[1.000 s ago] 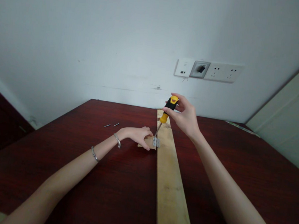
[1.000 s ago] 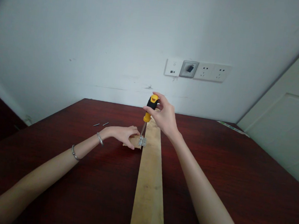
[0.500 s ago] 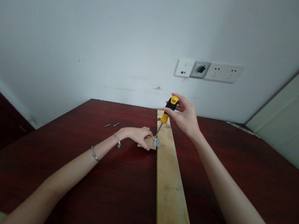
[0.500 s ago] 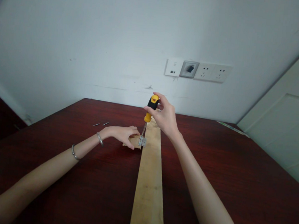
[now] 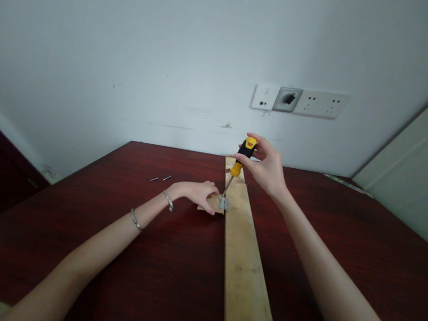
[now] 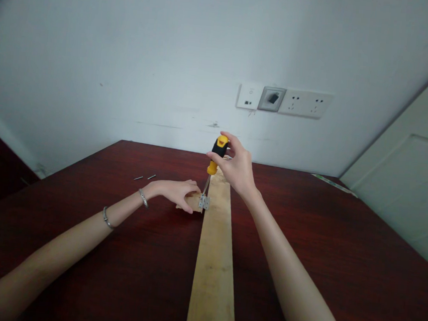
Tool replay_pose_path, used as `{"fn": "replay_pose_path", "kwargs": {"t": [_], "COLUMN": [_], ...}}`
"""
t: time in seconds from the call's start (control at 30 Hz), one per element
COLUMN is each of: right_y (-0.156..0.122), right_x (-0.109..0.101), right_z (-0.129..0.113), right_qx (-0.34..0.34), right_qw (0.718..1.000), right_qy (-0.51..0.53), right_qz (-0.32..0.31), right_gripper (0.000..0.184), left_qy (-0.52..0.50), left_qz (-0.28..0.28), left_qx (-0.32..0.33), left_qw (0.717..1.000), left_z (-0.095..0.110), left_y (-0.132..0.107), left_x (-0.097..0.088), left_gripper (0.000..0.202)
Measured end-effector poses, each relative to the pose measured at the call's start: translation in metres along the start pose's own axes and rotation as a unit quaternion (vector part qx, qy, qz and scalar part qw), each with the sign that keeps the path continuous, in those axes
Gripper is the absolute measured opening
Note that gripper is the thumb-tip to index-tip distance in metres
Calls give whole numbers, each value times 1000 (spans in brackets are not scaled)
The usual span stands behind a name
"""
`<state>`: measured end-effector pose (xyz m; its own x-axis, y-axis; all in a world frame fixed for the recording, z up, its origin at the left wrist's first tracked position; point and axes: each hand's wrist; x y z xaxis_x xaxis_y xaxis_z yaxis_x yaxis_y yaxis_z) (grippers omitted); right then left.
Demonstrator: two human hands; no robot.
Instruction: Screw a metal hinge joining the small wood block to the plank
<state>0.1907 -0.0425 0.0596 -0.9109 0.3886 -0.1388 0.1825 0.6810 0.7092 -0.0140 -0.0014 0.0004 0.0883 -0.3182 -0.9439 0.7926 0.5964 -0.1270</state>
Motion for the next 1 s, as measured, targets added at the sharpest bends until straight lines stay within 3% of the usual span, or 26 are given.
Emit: {"fn": "replay_pose_path", "kwargs": {"t": [0.7, 1.0], "right_y": [-3, 1], "right_x": [-2, -9], "right_z": [-5, -9], "right_qx": [-53, -117], "right_qw": [998, 992], "right_qy": [-17, -33], "right_qz": [-33, 41], "right_gripper": [56, 53], "left_qy": [-12, 8], "left_qz": [36, 35], "left_qx": [-7, 2], "left_qw": [999, 999], "left_z": [5, 4], "left_y": [-2, -1], "left_x": [-4, -1], "left_gripper": [63, 73]}}
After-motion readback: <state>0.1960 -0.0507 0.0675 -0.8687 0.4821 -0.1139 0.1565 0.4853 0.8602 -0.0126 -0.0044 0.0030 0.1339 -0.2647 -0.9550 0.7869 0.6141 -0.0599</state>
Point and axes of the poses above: each hand's wrist, its own y-axis towards the middle knuckle, its own x-axis out of the palm, z = x × y, and after that the axes turned 10 degrees about z, right-handed
